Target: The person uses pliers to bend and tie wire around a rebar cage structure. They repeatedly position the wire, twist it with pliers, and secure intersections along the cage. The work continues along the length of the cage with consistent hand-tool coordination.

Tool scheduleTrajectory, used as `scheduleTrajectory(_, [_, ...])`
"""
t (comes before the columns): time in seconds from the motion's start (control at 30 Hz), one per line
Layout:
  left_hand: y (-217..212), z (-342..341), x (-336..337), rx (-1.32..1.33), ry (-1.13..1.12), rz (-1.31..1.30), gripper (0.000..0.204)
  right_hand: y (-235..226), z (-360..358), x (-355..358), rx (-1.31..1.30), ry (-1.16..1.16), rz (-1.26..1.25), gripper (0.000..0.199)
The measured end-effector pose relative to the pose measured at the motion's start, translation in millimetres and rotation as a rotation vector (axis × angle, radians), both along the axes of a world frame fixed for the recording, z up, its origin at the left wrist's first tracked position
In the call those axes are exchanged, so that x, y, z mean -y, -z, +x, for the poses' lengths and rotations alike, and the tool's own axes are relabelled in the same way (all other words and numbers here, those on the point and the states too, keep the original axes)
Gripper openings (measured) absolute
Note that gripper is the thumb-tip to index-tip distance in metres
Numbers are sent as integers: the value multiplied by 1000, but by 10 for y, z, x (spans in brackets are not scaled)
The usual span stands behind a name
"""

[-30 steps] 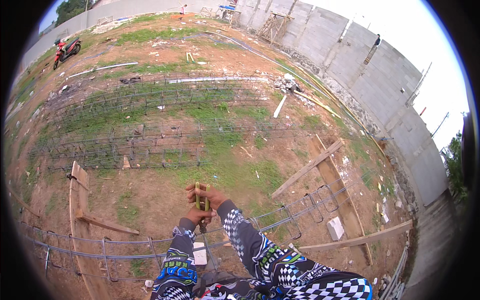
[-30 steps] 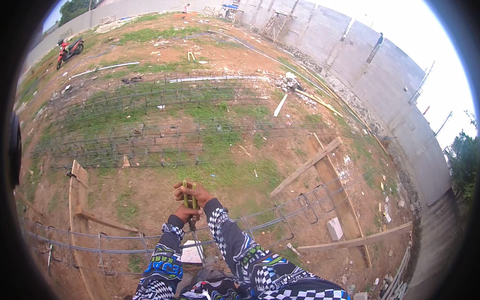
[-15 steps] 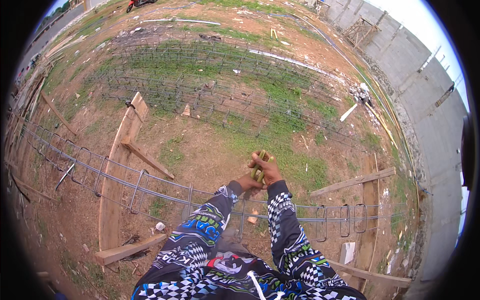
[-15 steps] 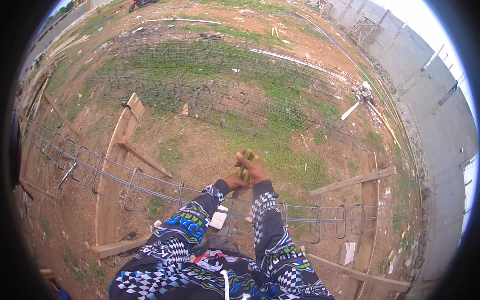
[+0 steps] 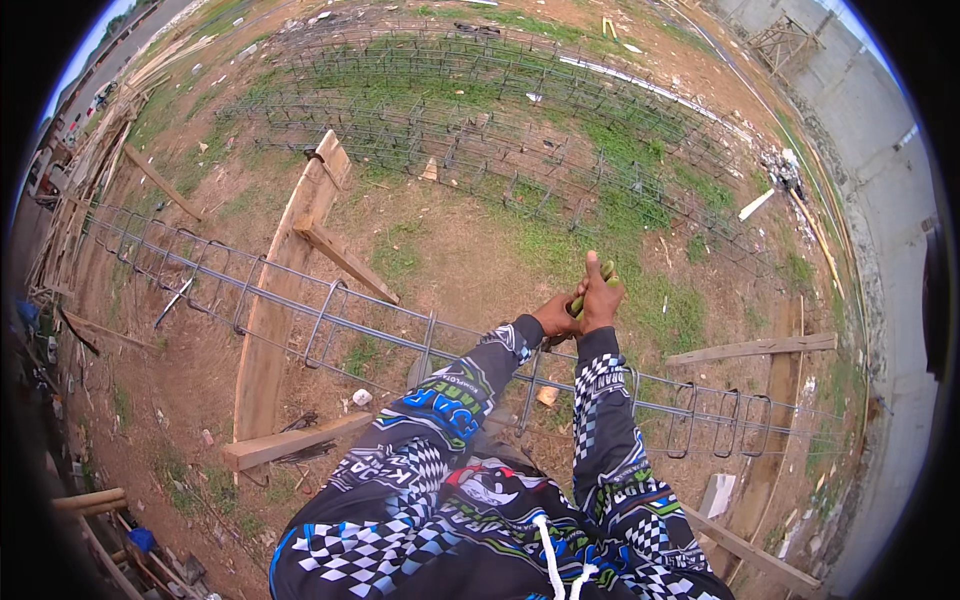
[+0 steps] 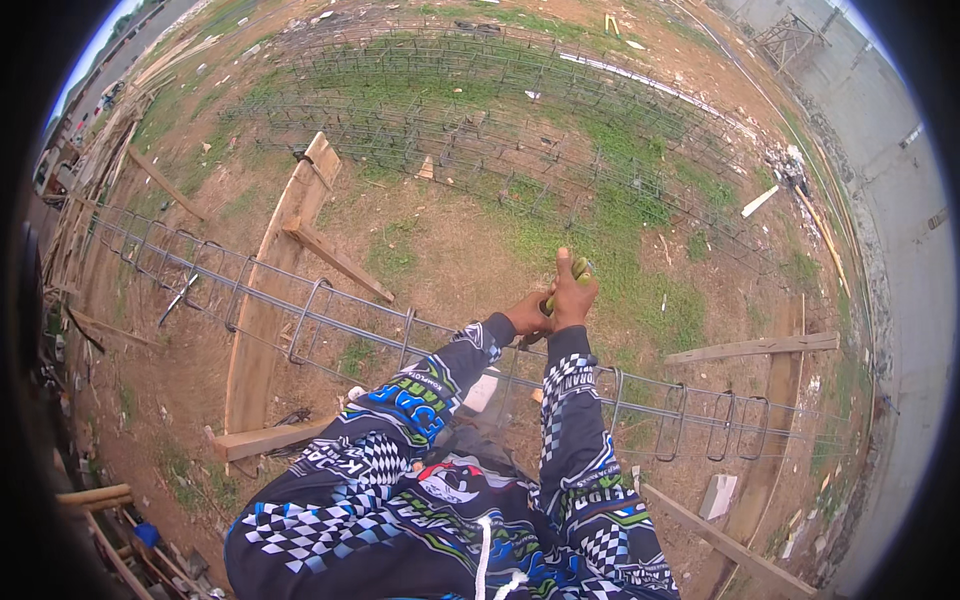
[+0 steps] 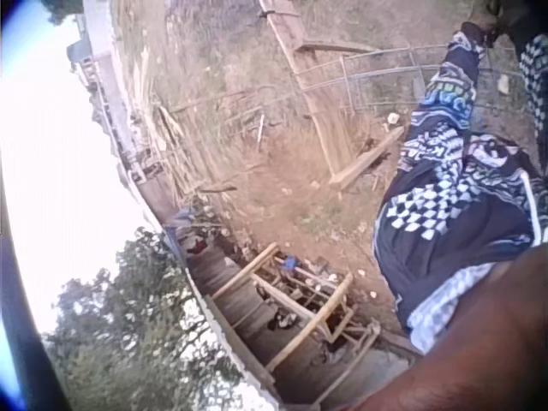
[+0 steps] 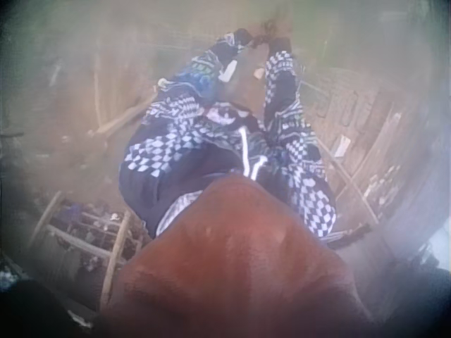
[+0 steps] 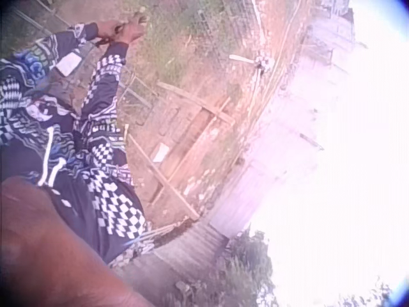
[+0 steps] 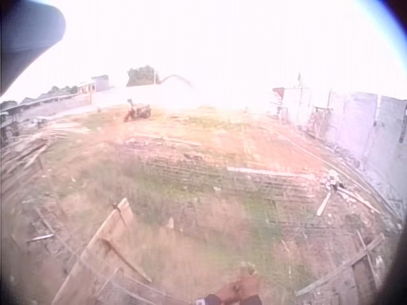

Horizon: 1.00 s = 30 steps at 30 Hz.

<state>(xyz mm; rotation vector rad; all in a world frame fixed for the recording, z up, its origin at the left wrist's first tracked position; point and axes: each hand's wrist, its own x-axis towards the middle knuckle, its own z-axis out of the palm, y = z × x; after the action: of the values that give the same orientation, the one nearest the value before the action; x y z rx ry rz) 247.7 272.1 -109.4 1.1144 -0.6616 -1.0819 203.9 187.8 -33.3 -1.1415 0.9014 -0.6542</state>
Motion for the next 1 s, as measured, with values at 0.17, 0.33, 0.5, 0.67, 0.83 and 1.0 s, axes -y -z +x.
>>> scheduleTrajectory(0.17, [-452, -408, -168, 768, -101, 327, 34, 34, -710, 19, 200, 316, -300, 55])
scheduleTrajectory(0.33, [-654, -440, -599, 1272, 247, 394, 27, -644, -1580, -200, -510, -424, -1525, 92])
scheduleTrajectory(0.5, [-1091, -727, -563, 1511, 410, 100, 34, -222, -2084, -647, -908, -822, -698, 75])
scheduleTrajectory(0.67, [-1188, -958, -667, 1319, -396, -211, 34, 361, -2408, -773, -106, -348, 507, 50])
scheduleTrajectory(0.83, [-829, -1194, -716, 445, -184, 272, 31, 28, -2311, -958, 91, -307, 613, 39])
scheduleTrajectory(1.0, [-590, -1388, -663, 102, -178, 245, 32, 331, -2479, -1032, -167, -451, 240, 55])
